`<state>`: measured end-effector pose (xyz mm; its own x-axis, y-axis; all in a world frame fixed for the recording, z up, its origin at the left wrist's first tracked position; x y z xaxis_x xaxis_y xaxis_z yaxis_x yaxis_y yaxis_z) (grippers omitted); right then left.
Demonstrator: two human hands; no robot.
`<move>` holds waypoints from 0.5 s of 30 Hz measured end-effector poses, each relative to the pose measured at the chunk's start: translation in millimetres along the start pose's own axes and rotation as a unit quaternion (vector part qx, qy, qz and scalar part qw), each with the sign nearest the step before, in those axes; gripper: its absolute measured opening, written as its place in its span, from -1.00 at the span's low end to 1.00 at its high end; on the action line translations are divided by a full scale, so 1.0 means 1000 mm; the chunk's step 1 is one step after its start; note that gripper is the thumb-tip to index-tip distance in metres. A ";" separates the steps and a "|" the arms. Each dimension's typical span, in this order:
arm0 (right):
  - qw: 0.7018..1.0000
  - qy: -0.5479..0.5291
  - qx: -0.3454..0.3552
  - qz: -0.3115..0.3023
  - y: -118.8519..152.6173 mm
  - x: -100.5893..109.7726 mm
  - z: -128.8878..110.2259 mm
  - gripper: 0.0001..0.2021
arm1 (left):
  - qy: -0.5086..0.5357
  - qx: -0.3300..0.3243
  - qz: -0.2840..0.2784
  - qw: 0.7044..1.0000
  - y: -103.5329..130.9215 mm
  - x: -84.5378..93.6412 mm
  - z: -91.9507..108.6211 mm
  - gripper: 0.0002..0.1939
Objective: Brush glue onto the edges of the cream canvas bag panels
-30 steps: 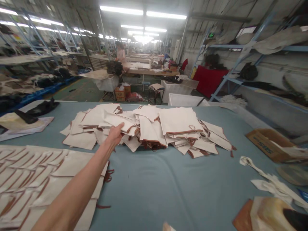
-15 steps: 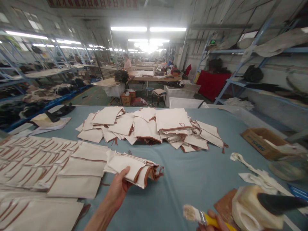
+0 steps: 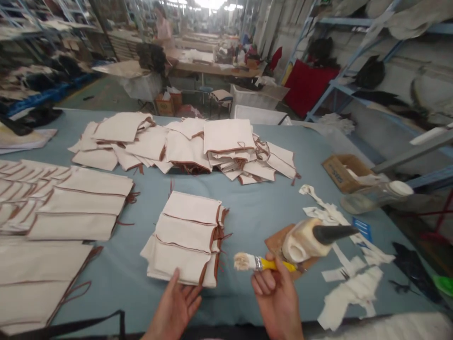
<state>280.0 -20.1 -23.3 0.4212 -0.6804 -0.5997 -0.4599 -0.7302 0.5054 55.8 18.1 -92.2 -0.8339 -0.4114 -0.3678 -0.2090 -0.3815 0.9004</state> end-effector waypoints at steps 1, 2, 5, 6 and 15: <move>1.000 -0.002 -0.016 0.014 -0.001 0.001 -0.003 -0.58 | 0.001 0.067 0.005 0.998 -0.002 0.007 -0.011 -0.40; 0.999 -0.003 -0.031 0.028 -0.002 0.002 -0.005 -0.56 | -0.007 0.116 -0.002 0.993 -0.003 0.011 -0.019 -0.40; 0.998 -0.003 -0.044 0.050 -0.005 0.004 -0.009 -0.52 | -0.151 0.034 -0.075 0.985 -0.011 0.000 -0.031 -0.52; 0.998 -0.003 -0.042 0.053 -0.007 0.005 -0.010 -0.52 | -0.230 -0.045 -0.093 0.968 -0.017 -0.010 -0.032 -0.56; 0.999 -0.011 -0.007 0.053 -0.002 0.031 -0.015 -0.57 | -0.657 -0.397 -0.172 0.618 -0.090 -0.067 0.016 -0.65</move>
<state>305.5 -40.8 -33.9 0.3531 -0.7524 -0.5561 -0.4892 -0.6551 0.5758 122.0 93.3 -144.5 -0.6137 0.6349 0.4694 -0.6078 -0.7593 0.2324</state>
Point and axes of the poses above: each hand's wrist, its own y-axis away from the middle knuckle, its own x-axis out of the back of the hand, z = x × y, the point moved 1 cm from there along -y, towards the middle knuckle, and after that the axes turned 1 degree about -z, right-handed, at the moved point
